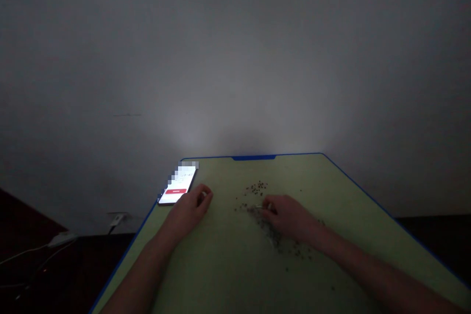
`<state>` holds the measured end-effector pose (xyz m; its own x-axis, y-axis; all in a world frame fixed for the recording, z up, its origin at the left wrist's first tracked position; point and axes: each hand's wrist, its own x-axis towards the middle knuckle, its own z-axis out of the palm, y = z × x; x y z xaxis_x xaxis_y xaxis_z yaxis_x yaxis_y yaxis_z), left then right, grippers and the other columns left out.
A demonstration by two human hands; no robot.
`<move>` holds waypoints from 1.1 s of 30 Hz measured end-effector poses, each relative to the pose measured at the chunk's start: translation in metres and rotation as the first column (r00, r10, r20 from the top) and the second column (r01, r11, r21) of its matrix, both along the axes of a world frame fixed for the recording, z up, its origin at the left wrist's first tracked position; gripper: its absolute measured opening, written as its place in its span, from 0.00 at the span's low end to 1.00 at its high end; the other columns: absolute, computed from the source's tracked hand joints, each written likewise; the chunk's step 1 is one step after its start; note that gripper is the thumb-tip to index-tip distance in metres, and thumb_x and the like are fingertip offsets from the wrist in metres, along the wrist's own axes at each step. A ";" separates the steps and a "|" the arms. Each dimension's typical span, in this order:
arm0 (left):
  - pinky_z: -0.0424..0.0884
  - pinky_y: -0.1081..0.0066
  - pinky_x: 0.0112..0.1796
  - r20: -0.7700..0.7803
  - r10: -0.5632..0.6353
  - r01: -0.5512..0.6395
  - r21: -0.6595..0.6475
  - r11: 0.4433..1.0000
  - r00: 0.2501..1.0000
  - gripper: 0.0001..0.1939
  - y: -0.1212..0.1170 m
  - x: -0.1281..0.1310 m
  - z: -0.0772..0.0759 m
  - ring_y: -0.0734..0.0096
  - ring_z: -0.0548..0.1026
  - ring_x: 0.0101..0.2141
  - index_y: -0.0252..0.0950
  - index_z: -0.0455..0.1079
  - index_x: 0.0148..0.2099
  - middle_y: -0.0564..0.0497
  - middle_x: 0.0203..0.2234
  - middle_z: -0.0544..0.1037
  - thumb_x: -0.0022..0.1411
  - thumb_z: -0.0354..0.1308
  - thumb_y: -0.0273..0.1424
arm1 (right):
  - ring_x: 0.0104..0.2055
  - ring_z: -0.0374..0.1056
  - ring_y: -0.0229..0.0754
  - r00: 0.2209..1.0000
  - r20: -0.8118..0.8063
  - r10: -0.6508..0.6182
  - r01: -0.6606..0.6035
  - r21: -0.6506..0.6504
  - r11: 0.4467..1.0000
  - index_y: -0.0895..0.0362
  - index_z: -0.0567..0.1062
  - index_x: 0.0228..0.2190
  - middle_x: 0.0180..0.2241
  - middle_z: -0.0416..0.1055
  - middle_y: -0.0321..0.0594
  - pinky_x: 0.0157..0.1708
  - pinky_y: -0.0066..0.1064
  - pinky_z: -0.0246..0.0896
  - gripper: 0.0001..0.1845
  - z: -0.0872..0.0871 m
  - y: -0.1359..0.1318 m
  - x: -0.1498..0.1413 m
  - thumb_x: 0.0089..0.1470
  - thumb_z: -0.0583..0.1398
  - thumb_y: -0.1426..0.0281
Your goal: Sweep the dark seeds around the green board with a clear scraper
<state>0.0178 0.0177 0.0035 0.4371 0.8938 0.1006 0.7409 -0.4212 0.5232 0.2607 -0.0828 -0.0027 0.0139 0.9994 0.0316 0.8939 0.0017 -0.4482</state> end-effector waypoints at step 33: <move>0.61 0.71 0.27 -0.061 -0.029 0.025 -0.062 0.998 0.998 0.19 -0.002 0.007 0.002 0.67 0.72 0.26 0.38 0.66 0.39 0.51 0.25 0.74 0.58 0.42 0.44 | 0.20 0.66 0.36 0.912 -0.370 -0.177 0.154 -0.091 0.984 0.59 0.65 0.46 0.18 0.68 0.31 0.21 0.25 0.55 0.18 0.000 -0.045 0.045 0.52 0.53 0.72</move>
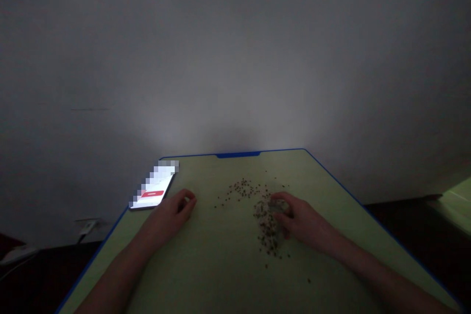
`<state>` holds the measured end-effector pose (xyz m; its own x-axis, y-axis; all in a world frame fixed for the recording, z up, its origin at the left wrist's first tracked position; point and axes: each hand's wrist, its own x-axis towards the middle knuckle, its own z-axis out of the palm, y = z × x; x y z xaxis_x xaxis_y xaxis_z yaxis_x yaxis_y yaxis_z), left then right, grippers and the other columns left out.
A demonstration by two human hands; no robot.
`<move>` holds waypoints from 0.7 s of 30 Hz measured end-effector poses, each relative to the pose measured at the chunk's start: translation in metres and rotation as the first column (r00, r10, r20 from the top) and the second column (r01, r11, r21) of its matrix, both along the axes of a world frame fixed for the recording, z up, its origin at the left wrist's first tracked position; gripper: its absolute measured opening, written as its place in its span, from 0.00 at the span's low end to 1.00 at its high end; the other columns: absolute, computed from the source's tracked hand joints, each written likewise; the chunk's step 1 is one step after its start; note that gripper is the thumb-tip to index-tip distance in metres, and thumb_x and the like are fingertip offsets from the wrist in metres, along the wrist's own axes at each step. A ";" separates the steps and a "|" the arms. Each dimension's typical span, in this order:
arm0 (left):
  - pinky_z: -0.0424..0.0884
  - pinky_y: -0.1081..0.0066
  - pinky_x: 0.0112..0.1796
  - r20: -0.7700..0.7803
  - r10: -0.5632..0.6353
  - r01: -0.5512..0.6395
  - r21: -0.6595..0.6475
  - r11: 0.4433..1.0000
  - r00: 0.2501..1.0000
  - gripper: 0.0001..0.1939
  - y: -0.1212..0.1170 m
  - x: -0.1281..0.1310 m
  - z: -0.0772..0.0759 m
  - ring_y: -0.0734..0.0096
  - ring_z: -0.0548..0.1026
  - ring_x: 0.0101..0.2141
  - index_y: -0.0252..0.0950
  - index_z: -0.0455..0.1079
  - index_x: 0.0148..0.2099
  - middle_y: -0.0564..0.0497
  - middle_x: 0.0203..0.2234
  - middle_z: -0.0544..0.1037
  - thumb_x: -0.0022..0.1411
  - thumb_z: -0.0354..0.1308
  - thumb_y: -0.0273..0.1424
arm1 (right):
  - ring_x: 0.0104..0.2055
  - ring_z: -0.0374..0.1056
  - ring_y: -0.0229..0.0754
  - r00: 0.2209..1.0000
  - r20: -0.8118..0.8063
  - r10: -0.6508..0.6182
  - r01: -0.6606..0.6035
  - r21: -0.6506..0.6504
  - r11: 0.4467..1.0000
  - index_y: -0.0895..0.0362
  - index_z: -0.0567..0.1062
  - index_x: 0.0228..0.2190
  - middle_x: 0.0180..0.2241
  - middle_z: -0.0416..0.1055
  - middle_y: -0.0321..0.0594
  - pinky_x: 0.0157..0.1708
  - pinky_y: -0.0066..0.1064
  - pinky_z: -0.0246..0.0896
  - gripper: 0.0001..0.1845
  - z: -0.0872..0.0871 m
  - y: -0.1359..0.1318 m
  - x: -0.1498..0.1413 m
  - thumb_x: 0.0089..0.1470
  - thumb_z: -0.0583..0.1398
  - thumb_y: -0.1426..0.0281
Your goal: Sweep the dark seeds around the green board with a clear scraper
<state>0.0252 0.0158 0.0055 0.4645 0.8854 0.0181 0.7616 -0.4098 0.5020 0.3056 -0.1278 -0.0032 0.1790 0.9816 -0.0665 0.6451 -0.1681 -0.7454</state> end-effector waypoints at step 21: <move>0.62 0.69 0.30 -0.128 -0.032 0.019 -0.106 0.994 0.991 0.21 0.003 -0.003 0.002 0.66 0.71 0.29 0.37 0.65 0.37 0.51 0.26 0.73 0.61 0.39 0.46 | 0.41 0.69 0.43 0.561 0.805 0.194 -0.361 0.027 0.932 0.52 0.77 0.37 0.39 0.75 0.40 0.36 0.29 0.58 0.13 0.016 0.136 0.075 0.55 0.53 0.74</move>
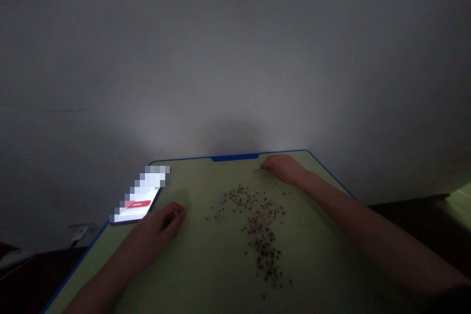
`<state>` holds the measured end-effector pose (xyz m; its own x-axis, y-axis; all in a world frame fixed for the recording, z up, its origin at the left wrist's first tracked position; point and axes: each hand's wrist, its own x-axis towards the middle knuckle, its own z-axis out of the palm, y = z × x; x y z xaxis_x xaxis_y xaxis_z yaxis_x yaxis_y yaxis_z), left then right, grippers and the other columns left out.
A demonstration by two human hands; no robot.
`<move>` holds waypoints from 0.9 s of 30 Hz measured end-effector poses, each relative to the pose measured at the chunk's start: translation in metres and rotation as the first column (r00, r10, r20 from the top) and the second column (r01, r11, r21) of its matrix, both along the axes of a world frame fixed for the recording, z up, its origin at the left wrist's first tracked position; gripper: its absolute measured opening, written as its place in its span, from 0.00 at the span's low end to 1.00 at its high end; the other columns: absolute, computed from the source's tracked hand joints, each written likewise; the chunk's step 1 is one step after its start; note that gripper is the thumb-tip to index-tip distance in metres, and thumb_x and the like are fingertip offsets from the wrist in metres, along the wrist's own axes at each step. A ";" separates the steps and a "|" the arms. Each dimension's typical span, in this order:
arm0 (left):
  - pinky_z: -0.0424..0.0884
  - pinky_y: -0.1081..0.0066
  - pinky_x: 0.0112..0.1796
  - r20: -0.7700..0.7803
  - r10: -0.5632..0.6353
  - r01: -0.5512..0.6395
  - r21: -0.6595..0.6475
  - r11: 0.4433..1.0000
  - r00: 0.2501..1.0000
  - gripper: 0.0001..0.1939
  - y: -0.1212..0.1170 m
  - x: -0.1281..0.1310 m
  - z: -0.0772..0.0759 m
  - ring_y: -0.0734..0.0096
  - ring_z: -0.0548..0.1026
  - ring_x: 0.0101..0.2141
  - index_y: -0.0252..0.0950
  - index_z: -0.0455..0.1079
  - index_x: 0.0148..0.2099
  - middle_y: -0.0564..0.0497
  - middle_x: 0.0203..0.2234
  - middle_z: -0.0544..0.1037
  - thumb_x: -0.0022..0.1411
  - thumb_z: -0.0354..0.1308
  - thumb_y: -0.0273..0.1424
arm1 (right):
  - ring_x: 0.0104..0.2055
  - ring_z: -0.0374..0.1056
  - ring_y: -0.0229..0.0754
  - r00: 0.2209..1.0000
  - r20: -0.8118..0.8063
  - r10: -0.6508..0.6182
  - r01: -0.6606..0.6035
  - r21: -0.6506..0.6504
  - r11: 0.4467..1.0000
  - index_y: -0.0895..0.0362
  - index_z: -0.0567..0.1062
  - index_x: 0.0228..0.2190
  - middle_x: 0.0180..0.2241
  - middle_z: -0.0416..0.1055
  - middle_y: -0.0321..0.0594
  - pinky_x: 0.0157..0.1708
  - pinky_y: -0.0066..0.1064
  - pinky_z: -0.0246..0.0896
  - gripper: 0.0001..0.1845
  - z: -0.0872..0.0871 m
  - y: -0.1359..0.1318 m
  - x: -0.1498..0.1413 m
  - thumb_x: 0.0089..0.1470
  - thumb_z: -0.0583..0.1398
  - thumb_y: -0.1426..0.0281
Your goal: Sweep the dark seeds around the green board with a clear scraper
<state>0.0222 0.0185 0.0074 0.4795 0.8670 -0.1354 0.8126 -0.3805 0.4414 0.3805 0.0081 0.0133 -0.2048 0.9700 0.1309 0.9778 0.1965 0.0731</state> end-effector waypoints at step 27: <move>0.63 0.69 0.30 0.024 -0.079 0.075 0.142 0.987 0.997 0.20 0.012 0.002 -0.012 0.64 0.73 0.31 0.37 0.69 0.39 0.47 0.32 0.76 0.57 0.42 0.44 | 0.27 0.68 0.40 0.833 -0.378 -0.404 0.332 -0.243 0.911 0.63 0.74 0.41 0.28 0.74 0.44 0.28 0.29 0.59 0.19 -0.002 -0.165 0.052 0.47 0.54 0.73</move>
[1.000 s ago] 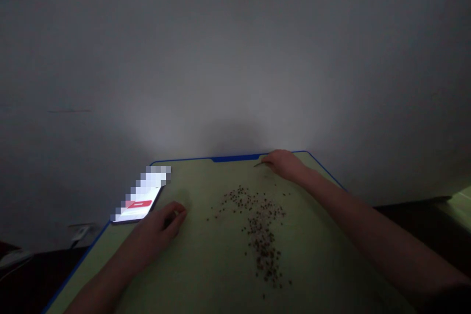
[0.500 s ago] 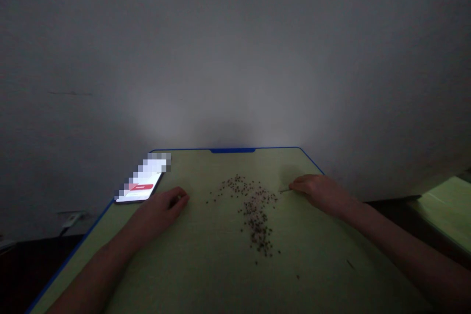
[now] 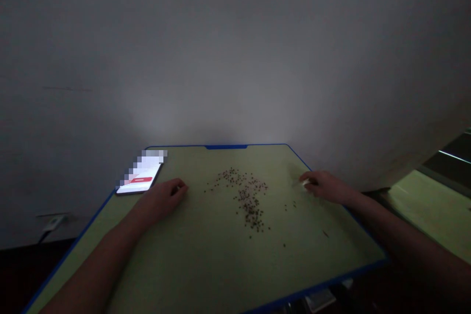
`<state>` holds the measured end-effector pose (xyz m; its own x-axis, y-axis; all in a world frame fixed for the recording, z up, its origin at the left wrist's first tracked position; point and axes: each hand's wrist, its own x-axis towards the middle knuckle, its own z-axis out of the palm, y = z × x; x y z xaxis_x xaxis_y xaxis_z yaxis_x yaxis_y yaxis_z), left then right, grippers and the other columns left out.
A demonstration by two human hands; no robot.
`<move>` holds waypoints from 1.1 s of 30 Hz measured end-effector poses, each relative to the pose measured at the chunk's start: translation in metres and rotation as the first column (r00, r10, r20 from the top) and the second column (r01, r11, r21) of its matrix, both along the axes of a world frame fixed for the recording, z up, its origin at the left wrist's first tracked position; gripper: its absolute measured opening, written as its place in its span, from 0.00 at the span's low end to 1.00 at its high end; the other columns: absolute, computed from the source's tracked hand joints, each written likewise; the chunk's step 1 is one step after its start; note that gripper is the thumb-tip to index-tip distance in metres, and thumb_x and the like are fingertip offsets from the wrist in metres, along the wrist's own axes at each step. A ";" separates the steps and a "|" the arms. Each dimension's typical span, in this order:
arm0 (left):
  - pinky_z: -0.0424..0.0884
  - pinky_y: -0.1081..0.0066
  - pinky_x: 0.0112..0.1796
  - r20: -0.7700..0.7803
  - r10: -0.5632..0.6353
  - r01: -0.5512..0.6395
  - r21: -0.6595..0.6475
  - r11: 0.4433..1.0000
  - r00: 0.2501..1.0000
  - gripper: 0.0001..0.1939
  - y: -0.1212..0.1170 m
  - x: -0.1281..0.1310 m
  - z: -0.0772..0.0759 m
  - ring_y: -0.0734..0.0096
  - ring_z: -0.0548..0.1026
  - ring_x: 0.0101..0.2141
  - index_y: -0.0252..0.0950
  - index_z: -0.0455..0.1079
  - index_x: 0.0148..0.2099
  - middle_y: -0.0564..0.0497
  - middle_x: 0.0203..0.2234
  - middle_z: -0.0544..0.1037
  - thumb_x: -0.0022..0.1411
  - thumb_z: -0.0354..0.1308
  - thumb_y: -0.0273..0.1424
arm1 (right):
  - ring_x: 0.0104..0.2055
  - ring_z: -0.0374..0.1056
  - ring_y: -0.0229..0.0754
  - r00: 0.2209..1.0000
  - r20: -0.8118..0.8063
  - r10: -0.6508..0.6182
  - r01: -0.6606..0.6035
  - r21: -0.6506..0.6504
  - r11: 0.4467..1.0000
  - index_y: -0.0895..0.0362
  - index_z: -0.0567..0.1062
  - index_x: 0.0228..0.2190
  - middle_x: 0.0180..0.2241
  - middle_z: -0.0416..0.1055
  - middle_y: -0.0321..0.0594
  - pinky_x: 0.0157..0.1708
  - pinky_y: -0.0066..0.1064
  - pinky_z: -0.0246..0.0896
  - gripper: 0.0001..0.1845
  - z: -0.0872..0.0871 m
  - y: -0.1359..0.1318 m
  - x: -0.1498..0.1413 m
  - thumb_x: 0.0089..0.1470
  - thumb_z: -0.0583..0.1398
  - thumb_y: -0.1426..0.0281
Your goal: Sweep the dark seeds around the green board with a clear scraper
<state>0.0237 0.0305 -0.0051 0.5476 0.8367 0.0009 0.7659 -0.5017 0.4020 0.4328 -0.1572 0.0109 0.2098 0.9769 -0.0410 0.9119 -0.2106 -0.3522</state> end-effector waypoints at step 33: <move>0.58 0.73 0.25 0.130 0.024 -0.045 0.162 0.986 0.991 0.13 -0.015 -0.003 0.005 0.72 0.69 0.26 0.35 0.69 0.37 0.49 0.27 0.75 0.60 0.46 0.36 | 0.14 0.60 0.33 0.856 -0.498 0.140 -0.187 -0.046 0.981 0.56 0.68 0.41 0.19 0.70 0.33 0.15 0.24 0.54 0.12 -0.012 0.026 -0.204 0.52 0.54 0.70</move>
<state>0.0211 0.0154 -0.0004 0.5050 0.8378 0.2078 0.7319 -0.5432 0.4113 0.2288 -0.1314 -0.0011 -0.0229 0.9825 -0.1850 0.6497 -0.1260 -0.7497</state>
